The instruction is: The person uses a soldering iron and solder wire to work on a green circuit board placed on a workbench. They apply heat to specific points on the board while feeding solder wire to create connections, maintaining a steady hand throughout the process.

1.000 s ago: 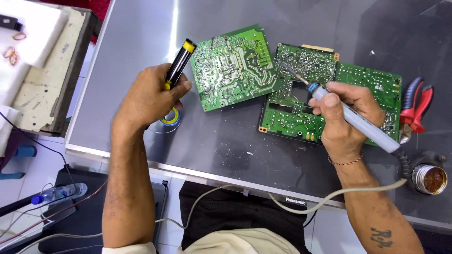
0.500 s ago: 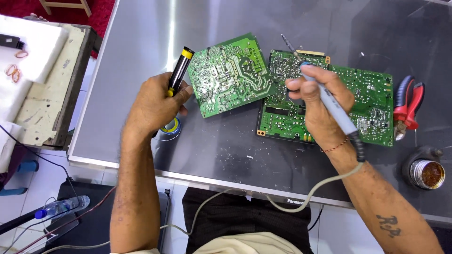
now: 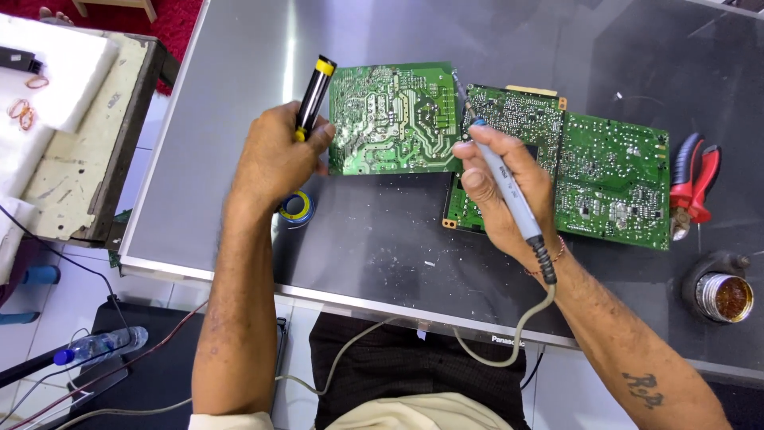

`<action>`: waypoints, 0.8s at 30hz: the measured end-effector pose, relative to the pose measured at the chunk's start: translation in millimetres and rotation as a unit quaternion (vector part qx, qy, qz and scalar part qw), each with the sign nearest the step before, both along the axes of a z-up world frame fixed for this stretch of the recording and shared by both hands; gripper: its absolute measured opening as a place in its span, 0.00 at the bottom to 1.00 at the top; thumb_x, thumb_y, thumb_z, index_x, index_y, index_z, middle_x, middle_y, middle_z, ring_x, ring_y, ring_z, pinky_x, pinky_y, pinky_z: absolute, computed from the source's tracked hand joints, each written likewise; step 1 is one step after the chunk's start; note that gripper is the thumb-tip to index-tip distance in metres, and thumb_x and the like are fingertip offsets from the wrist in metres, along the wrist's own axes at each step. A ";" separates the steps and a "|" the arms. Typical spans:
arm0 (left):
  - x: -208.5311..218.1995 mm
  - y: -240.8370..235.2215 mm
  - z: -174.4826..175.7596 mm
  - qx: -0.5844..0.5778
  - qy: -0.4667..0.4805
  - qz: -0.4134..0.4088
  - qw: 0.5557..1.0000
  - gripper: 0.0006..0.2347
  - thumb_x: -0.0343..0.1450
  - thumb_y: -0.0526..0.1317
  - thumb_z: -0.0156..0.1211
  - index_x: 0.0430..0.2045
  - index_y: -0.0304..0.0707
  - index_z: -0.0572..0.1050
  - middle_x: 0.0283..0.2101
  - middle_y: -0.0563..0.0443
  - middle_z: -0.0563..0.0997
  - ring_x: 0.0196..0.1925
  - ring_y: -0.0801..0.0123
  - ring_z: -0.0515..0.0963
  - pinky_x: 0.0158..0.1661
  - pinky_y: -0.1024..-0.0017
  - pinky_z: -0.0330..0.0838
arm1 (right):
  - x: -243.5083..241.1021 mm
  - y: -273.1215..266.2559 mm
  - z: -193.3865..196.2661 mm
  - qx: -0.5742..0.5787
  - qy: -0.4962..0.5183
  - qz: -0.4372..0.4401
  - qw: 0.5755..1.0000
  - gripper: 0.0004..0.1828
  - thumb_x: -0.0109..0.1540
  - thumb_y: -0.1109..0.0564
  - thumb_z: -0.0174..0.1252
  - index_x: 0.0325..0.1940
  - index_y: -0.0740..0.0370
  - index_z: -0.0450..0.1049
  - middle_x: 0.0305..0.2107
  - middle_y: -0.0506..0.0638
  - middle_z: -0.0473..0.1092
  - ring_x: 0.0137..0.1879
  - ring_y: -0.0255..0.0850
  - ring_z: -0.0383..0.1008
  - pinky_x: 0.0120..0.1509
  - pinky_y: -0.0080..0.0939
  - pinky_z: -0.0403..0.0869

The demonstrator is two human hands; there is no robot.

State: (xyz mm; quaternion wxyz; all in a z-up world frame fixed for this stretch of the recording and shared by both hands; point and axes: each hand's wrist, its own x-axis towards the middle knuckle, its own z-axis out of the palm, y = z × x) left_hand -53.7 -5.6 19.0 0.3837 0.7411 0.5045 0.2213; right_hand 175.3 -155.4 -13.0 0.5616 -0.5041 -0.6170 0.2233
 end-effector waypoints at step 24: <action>11.6 -74.6 -24.1 -0.017 -0.007 -0.004 1.000 0.06 0.68 0.42 0.61 0.22 0.42 0.78 0.20 0.57 0.74 0.21 0.73 0.68 0.24 0.70 0.57 | 33.3 -35.6 -14.1 0.032 0.092 -0.086 0.991 0.08 0.62 0.61 0.55 0.43 0.70 0.72 0.31 0.57 0.72 0.30 0.39 0.75 0.32 0.29 0.75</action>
